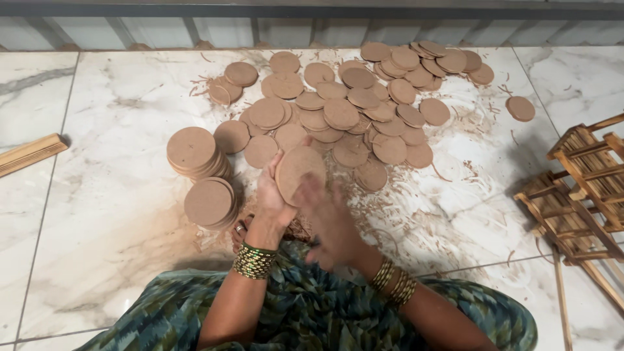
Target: The person sits on the floor and repeatedly picks up circular wooden pieces, rubbing their edges and surfaces by hand to smooth them. The person places each piece back into a pile after handling it.
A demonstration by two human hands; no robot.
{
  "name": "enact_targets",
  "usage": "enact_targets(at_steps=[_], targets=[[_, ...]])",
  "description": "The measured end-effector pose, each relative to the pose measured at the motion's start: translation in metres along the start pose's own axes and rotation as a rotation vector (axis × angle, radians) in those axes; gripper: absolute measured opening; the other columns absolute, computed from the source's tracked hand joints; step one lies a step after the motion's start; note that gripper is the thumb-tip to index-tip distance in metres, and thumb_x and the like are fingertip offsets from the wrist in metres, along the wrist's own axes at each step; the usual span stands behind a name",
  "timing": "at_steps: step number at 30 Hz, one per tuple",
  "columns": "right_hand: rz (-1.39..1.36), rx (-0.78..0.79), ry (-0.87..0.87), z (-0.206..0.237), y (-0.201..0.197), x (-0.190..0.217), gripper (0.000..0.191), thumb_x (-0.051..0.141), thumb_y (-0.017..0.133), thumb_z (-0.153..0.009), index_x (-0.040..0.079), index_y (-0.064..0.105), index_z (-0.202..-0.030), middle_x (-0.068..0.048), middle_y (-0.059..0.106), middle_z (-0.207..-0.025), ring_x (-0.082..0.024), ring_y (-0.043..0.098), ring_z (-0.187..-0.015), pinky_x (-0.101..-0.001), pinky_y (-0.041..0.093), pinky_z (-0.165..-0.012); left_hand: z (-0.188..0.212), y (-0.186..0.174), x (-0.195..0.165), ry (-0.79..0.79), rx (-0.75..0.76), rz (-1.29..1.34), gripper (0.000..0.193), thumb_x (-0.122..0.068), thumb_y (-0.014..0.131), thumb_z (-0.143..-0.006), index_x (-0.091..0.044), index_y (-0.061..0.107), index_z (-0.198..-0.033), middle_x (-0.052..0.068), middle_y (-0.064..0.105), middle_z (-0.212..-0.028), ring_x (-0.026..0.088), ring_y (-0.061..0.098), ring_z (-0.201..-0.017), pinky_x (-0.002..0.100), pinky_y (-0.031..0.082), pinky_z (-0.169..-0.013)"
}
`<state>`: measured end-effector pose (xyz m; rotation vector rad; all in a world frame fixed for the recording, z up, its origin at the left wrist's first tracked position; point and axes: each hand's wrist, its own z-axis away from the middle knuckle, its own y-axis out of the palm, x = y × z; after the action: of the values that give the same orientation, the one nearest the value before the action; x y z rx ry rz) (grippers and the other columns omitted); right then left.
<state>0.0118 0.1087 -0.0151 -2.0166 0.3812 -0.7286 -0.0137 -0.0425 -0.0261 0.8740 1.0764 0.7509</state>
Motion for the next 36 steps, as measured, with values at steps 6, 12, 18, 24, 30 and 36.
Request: enact_targets(at_steps=[6,12,18,24,30,36], targets=[[-0.036,-0.145,-0.07,0.01,-0.001,-0.005,0.118,0.092,0.012,-0.083,0.005,0.027,-0.161,-0.012,0.024,-0.17,-0.034,0.013,-0.162,-0.0649,-0.011,-0.129,-0.005,-0.007,0.014,-0.097,-0.029,0.03,0.049,-0.042,0.042,-0.107,-0.004,0.061,-0.132,0.014,0.069,-0.121,0.027,0.067,-0.108,0.043,0.055,-0.096],[-0.067,-0.081,-0.001,0.011,-0.007,-0.003,0.122,0.094,0.011,-0.082,0.001,0.024,-0.16,-0.02,0.023,-0.168,-0.037,0.016,-0.16,-0.0666,-0.015,-0.122,0.002,-0.001,0.001,-0.011,0.039,-0.064,0.057,-0.044,0.036,-0.101,-0.008,0.059,-0.139,0.015,0.068,-0.122,0.028,0.066,-0.106,0.045,0.052,-0.093],[0.025,-0.077,-0.055,0.009,-0.001,-0.009,0.114,0.088,-0.004,-0.085,0.009,0.019,-0.164,-0.016,0.016,-0.173,-0.033,0.011,-0.163,-0.0675,-0.013,-0.127,0.005,0.017,0.013,-0.063,0.008,0.002,0.057,-0.042,0.036,-0.103,-0.005,0.053,-0.144,0.013,0.065,-0.138,0.027,0.065,-0.122,0.04,0.053,-0.106],[-0.032,-0.071,0.159,0.019,0.0,-0.015,0.108,0.083,0.0,-0.095,-0.001,0.017,-0.162,-0.026,0.012,-0.171,-0.037,0.007,-0.161,-0.0715,-0.017,-0.121,0.002,0.0,0.006,-0.041,-0.049,-0.11,0.057,-0.043,0.036,-0.101,-0.007,0.054,-0.141,0.013,0.068,-0.126,0.026,0.066,-0.111,0.042,0.056,-0.094],[-0.017,-0.036,-0.136,0.019,-0.003,0.003,0.115,0.087,0.003,-0.089,0.002,0.019,-0.165,-0.019,0.019,-0.174,-0.033,0.012,-0.166,-0.071,-0.016,-0.126,-0.005,-0.007,0.008,-0.007,0.157,-0.069,0.058,-0.039,0.041,-0.107,0.0,0.056,-0.146,0.015,0.069,-0.127,0.026,0.066,-0.112,0.041,0.055,-0.102],[-0.041,-0.179,0.082,0.014,-0.014,-0.008,0.113,0.087,0.006,-0.096,-0.004,0.015,-0.162,-0.031,0.018,-0.171,-0.043,0.01,-0.163,-0.0732,-0.02,-0.12,0.002,0.003,0.027,-0.152,-0.125,-0.054,0.056,-0.043,0.037,-0.1,-0.007,0.054,-0.139,0.01,0.069,-0.122,0.026,0.067,-0.108,0.045,0.056,-0.091]])
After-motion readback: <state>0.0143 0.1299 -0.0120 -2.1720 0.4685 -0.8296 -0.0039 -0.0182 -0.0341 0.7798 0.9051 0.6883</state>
